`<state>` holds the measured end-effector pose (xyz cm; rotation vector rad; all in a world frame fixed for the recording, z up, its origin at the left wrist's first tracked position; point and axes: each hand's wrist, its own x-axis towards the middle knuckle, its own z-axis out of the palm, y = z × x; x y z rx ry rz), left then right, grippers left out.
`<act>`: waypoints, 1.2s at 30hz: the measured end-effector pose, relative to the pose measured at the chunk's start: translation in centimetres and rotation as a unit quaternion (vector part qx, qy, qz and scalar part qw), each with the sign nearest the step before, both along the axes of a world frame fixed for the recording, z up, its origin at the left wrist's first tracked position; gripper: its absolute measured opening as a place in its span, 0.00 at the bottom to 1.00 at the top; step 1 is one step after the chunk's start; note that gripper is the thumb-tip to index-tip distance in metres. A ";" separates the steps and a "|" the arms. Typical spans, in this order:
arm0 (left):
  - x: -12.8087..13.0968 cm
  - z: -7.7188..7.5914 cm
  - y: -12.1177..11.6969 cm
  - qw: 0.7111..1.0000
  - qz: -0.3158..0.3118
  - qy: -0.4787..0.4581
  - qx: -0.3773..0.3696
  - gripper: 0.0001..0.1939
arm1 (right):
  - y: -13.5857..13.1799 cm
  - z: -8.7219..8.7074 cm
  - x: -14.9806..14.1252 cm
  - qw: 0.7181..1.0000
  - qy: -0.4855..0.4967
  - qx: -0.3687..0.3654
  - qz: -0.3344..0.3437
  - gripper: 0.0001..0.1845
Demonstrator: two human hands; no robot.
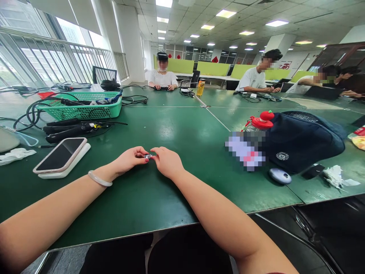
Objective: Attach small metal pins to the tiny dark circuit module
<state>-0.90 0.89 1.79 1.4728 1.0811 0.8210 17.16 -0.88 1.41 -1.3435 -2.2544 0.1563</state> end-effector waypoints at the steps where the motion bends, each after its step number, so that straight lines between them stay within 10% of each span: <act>1: -0.1 -0.1 0.1 1.000 0.004 -0.005 -0.001 0.17 | 0.0 0.0 0.0 1.000 0.001 -0.001 0.001 0.14; 21: -0.4 0.1 -0.4 0.984 -0.066 -0.104 -0.130 0.18 | -0.3 -0.4 -1.5 0.997 -0.056 0.029 0.032 0.13; 30: -3.6 0.7 1.5 0.995 0.054 0.083 0.018 0.22 | 0.9 -0.4 0.2 0.998 0.053 -0.013 0.042 0.07; 33: -6.1 1.1 2.8 0.953 0.158 0.230 0.118 0.20 | 1.8 -0.4 1.5 0.993 0.101 -0.052 0.038 0.06; 36: -8.3 1.6 3.4 0.840 0.256 0.433 0.202 0.17 | 2.6 -0.7 2.6 0.986 0.151 -0.063 0.009 0.08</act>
